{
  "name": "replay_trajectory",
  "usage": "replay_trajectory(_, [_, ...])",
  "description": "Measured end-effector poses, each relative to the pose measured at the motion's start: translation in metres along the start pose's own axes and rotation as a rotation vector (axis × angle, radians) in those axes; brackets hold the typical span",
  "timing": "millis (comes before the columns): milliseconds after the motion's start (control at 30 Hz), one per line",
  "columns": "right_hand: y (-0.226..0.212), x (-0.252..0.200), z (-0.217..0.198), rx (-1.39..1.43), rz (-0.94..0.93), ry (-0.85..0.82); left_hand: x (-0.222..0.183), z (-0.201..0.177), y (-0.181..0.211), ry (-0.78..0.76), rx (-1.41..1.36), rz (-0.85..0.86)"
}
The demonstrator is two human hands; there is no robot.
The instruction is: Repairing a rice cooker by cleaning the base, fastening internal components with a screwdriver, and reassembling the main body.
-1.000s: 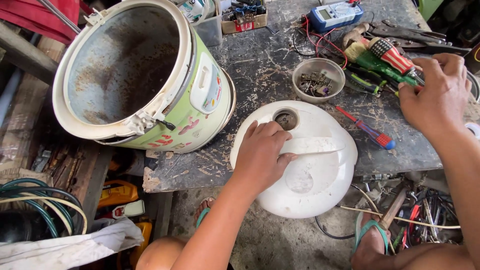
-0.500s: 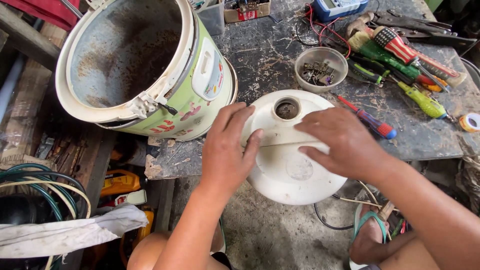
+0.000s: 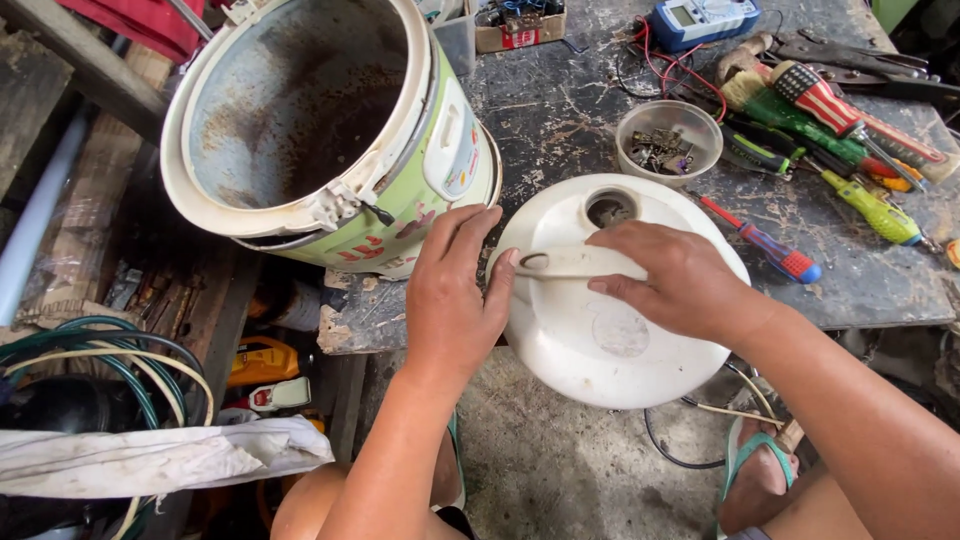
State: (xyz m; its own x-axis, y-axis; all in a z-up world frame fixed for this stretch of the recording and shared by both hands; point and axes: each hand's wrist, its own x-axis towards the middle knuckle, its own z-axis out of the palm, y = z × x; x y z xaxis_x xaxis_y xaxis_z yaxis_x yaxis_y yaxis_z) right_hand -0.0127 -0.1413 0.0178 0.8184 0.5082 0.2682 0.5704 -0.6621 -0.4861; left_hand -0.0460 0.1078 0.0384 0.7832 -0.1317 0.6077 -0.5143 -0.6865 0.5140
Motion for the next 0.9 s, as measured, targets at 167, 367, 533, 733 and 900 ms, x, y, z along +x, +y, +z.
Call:
replay_trajectory(167, [0.012,0.000,-0.005,0.165,-0.017,0.200,-0.003,-0.005,-0.006,0.079,-0.087,-0.119])
replay_trajectory(367, [0.012,-0.005,-0.013,0.023,-0.009,0.119,-0.007,0.002,-0.013,-0.031,-0.289,-0.450])
replay_trajectory(533, [0.007,-0.010,-0.002,-0.030,-0.149,0.157,0.003,0.007,-0.003,-0.081,-0.873,-1.070])
replay_trajectory(733, [0.015,-0.014,0.008,-0.076,-0.175,0.143,-0.004,0.025,-0.012,-0.061,-1.011,-1.245])
replay_trajectory(900, [0.013,-0.017,0.007,-0.087,-0.222,0.136,-0.007,0.033,-0.009,-0.116,-0.927,-1.215])
